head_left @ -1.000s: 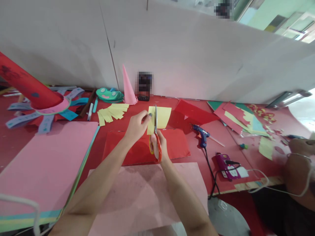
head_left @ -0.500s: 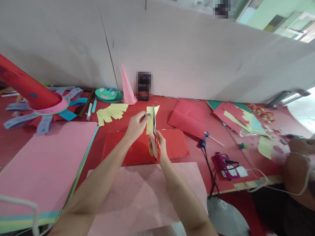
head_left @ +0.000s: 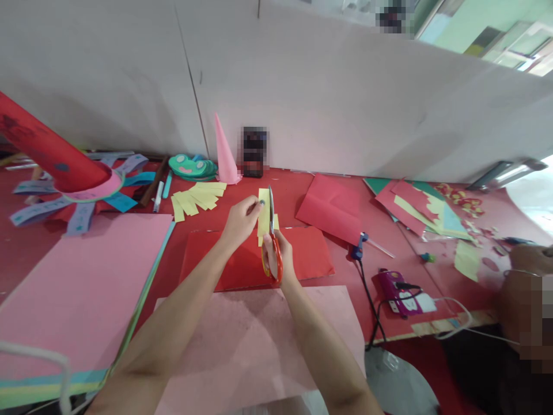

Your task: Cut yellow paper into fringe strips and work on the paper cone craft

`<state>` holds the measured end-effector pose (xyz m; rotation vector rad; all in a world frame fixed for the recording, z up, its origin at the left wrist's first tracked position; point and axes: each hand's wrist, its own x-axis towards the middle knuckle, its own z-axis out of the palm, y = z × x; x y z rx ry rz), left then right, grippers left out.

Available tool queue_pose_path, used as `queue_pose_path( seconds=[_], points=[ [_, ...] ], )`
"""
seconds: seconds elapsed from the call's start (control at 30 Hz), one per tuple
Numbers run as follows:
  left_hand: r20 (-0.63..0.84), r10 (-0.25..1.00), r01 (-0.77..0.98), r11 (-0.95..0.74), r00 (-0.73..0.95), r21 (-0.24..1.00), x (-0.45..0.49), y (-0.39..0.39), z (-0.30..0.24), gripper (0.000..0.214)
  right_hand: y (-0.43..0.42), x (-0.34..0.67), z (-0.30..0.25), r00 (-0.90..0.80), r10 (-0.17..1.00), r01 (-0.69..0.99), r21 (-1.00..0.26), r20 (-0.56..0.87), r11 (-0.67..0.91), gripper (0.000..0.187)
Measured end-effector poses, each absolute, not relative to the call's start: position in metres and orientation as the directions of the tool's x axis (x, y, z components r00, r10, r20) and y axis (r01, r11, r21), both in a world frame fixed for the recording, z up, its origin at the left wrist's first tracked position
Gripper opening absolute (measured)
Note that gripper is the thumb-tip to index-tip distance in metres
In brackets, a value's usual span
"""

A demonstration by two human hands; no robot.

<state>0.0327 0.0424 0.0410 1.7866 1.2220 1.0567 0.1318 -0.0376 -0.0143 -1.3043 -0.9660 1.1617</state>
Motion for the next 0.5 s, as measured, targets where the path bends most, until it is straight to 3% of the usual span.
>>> queue_pose_path(
  seconds=[0.17,0.23,0.37,0.5],
  points=[
    [0.183,0.973,0.375,-0.223,0.14,0.9,0.023,0.06,0.028,0.028,-0.038,0.128,-0.005,0.217,0.967,-0.193,-0.977,-0.135,-0.093,0.038],
    [0.096,0.995,0.322,-0.103,0.039,0.941,0.015,0.073,0.017,0.024,-0.038,0.127,-0.002,0.216,0.966,-0.231,-0.969,-0.145,-0.093,0.038],
    [-0.297,0.94,-0.029,0.296,-0.17,0.955,-0.007,0.096,-0.007,0.012,-0.039,0.125,-0.002,0.203,0.969,-0.258,-0.962,-0.141,-0.086,0.038],
    [-0.32,0.897,-0.187,0.273,-0.304,0.944,-0.031,0.108,-0.018,0.011,-0.039,0.125,-0.004,0.193,0.969,-0.234,-0.966,-0.154,-0.107,0.038]
  ],
)
